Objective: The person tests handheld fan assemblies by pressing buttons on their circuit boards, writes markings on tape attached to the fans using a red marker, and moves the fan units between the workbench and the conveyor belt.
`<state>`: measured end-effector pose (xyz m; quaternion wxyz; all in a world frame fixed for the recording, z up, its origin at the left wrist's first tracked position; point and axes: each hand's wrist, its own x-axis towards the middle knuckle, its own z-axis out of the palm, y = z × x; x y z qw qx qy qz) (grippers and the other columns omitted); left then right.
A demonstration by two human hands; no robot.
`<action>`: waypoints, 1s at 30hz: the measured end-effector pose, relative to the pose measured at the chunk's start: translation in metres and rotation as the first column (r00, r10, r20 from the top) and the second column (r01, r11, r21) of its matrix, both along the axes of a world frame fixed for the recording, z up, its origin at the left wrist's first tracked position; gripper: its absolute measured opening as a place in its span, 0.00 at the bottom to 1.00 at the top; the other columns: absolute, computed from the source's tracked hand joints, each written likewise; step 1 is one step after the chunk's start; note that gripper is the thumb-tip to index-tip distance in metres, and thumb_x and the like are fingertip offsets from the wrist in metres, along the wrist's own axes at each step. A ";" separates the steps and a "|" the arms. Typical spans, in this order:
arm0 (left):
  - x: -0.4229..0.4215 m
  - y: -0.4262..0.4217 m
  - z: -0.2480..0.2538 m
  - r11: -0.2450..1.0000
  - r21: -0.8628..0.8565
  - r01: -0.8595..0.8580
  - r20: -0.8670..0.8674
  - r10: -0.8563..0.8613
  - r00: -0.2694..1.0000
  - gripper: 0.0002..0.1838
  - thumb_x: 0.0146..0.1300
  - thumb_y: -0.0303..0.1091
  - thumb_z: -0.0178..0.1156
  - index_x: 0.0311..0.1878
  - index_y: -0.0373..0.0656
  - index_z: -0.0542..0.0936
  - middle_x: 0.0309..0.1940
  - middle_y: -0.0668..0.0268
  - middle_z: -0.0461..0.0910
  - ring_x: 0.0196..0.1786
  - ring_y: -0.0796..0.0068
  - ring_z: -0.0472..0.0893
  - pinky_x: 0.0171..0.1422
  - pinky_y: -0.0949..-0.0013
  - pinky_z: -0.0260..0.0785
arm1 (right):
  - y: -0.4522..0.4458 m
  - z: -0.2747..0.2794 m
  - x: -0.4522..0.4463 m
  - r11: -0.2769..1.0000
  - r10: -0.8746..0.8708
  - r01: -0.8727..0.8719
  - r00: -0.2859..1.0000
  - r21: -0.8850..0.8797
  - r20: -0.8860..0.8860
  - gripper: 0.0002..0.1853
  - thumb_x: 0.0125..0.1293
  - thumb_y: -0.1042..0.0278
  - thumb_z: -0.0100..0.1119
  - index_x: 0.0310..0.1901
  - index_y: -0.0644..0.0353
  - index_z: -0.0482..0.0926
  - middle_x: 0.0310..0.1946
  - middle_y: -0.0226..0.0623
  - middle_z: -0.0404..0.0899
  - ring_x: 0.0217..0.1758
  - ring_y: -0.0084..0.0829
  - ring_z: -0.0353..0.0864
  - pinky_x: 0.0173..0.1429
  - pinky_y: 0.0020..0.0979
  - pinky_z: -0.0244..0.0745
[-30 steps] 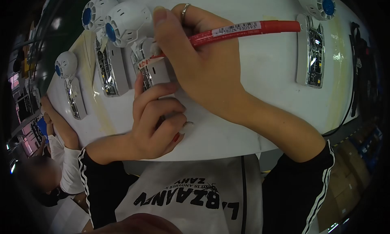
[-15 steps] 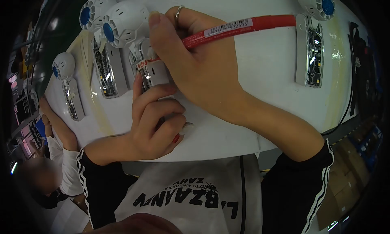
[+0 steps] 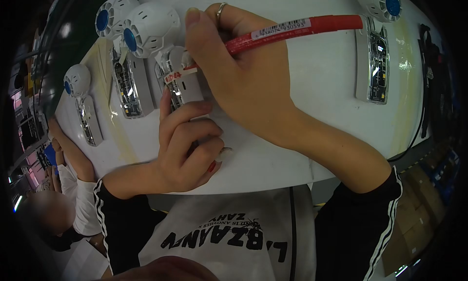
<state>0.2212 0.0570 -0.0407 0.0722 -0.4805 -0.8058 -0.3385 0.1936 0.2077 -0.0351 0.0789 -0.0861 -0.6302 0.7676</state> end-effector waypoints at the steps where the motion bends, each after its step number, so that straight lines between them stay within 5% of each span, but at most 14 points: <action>1: 0.000 0.000 0.000 1.000 -0.004 0.001 -0.003 -0.001 1.000 0.09 0.41 0.24 0.61 0.23 0.43 0.69 0.30 0.65 0.71 0.47 0.64 0.75 0.66 0.38 0.53 | 0.001 -0.001 -0.001 1.000 0.006 -0.006 1.000 0.012 -0.011 0.17 0.67 0.57 0.50 0.22 0.57 0.69 0.15 0.20 0.64 0.17 0.09 0.56 0.21 0.16 0.50; 30: 0.000 0.000 0.000 1.000 -0.006 0.000 -0.010 0.000 1.000 0.09 0.41 0.24 0.61 0.22 0.43 0.69 0.30 0.65 0.71 0.47 0.65 0.74 0.65 0.39 0.55 | 0.001 -0.001 0.001 1.000 0.018 -0.017 1.000 0.021 -0.021 0.15 0.67 0.61 0.52 0.23 0.57 0.70 0.16 0.18 0.64 0.18 0.07 0.56 0.21 0.15 0.50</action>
